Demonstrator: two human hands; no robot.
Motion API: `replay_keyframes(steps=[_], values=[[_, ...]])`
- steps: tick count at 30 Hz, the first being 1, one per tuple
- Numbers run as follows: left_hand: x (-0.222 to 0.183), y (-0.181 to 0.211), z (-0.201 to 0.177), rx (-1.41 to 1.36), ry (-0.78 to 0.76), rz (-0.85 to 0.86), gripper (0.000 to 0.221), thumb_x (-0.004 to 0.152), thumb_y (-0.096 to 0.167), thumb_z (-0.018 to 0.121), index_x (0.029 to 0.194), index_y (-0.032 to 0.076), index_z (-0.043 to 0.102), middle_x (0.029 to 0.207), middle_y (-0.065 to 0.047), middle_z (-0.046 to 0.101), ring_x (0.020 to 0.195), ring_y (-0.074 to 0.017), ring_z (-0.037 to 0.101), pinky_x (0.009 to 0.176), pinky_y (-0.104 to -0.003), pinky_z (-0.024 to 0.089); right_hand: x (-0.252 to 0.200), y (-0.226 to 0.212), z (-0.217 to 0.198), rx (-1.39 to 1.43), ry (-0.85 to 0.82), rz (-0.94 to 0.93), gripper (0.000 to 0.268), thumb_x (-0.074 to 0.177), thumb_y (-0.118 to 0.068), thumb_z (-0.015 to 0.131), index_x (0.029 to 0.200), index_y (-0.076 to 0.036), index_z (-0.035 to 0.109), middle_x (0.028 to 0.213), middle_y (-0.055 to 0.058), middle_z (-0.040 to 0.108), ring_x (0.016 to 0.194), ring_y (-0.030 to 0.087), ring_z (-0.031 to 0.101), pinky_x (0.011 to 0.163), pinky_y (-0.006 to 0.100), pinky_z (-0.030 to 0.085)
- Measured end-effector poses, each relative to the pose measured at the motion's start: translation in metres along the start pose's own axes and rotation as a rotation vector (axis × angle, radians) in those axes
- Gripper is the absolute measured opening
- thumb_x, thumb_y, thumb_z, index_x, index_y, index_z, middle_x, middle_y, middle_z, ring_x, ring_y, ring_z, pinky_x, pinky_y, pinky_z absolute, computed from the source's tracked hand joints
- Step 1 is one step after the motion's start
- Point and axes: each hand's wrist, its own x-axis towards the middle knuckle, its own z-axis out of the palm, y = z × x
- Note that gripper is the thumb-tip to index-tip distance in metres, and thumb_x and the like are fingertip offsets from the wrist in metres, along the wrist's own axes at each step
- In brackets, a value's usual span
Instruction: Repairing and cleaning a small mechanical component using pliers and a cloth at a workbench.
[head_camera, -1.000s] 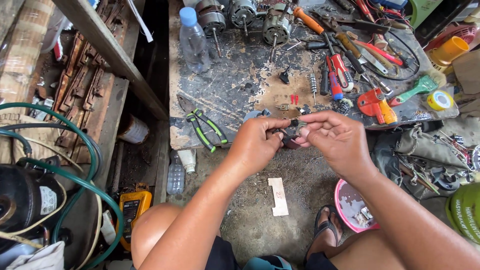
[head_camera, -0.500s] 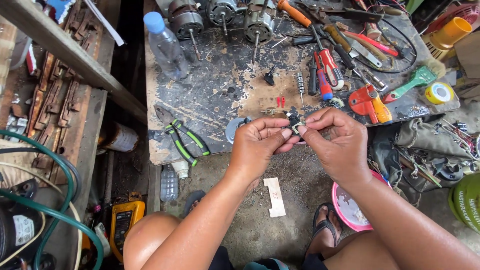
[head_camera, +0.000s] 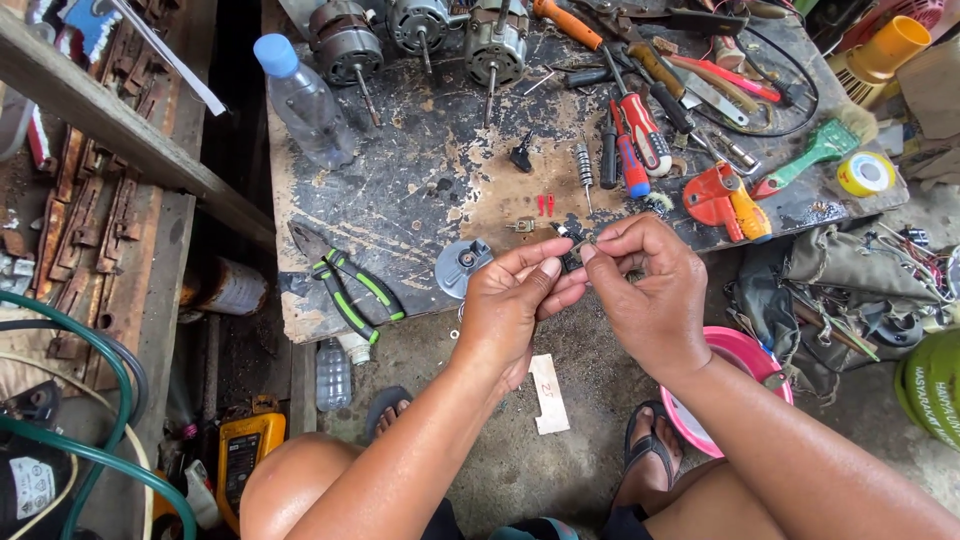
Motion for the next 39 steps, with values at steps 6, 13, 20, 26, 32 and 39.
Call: replay_keyframes(steps=[6, 13, 20, 26, 32, 39], values=[[-0.003, 0.003, -0.001, -0.023, -0.020, 0.005, 0.027, 0.098, -0.004, 0.060, 0.123, -0.012, 0.066, 0.102, -0.025, 0.074, 0.099, -0.0370, 0.074, 0.086, -0.039, 0.065, 0.002, -0.001, 0.000, 0.022, 0.001, -0.010, 0.014, 0.087, 0.017, 0.072, 0.082, 0.008, 0.064, 0.087, 0.015, 0.064, 0.066, 0.021, 0.075, 0.058, 0.024, 0.058], [-0.005, 0.009, -0.001, -0.011, -0.063, 0.033, 0.035, 0.093, -0.007, 0.066, 0.127, -0.012, 0.064, 0.104, -0.024, 0.073, 0.097, -0.0327, 0.075, 0.086, -0.037, 0.065, 0.004, 0.006, -0.002, 0.078, -0.021, -0.009, 0.012, 0.087, 0.017, 0.073, 0.095, 0.011, 0.065, 0.085, 0.016, 0.066, 0.071, 0.018, 0.074, 0.063, 0.025, 0.059], [0.003, 0.008, -0.010, 0.067, -0.077, 0.042, 0.029, 0.094, -0.005, 0.066, 0.123, -0.010, 0.068, 0.099, -0.023, 0.074, 0.089, -0.0296, 0.077, 0.082, -0.034, 0.067, 0.013, -0.022, -0.010, 0.113, -0.118, -0.041, 0.014, 0.085, 0.017, 0.075, 0.097, 0.010, 0.072, 0.091, 0.018, 0.068, 0.079, 0.016, 0.069, 0.070, 0.026, 0.058], [0.004, 0.005, -0.013, 0.175, -0.100, 0.047, 0.027, 0.098, 0.003, 0.065, 0.124, -0.004, 0.071, 0.094, -0.019, 0.074, 0.082, -0.0191, 0.075, 0.079, -0.029, 0.067, 0.020, -0.020, -0.016, 0.091, -0.348, -0.013, 0.011, 0.086, 0.013, 0.073, 0.094, 0.006, 0.075, 0.088, 0.016, 0.071, 0.078, 0.014, 0.065, 0.066, 0.025, 0.054], [0.007, -0.003, -0.016, 0.154, -0.072, 0.036, 0.025, 0.097, 0.007, 0.069, 0.120, -0.004, 0.072, 0.091, -0.018, 0.074, 0.074, -0.0175, 0.075, 0.072, -0.030, 0.069, 0.014, -0.003, -0.015, 0.143, -0.405, 0.083, 0.012, 0.086, 0.011, 0.071, 0.097, 0.008, 0.073, 0.085, 0.016, 0.070, 0.076, 0.015, 0.067, 0.066, 0.026, 0.057], [0.006, -0.003, -0.018, 0.118, 0.002, -0.004, 0.016, 0.094, 0.008, 0.074, 0.100, -0.007, 0.071, 0.087, -0.022, 0.074, 0.070, -0.0217, 0.076, 0.066, -0.030, 0.069, 0.011, -0.001, -0.010, 0.146, -0.422, 0.136, 0.018, 0.085, 0.011, 0.073, 0.102, 0.008, 0.070, 0.080, 0.013, 0.070, 0.071, 0.015, 0.072, 0.068, 0.027, 0.059]])
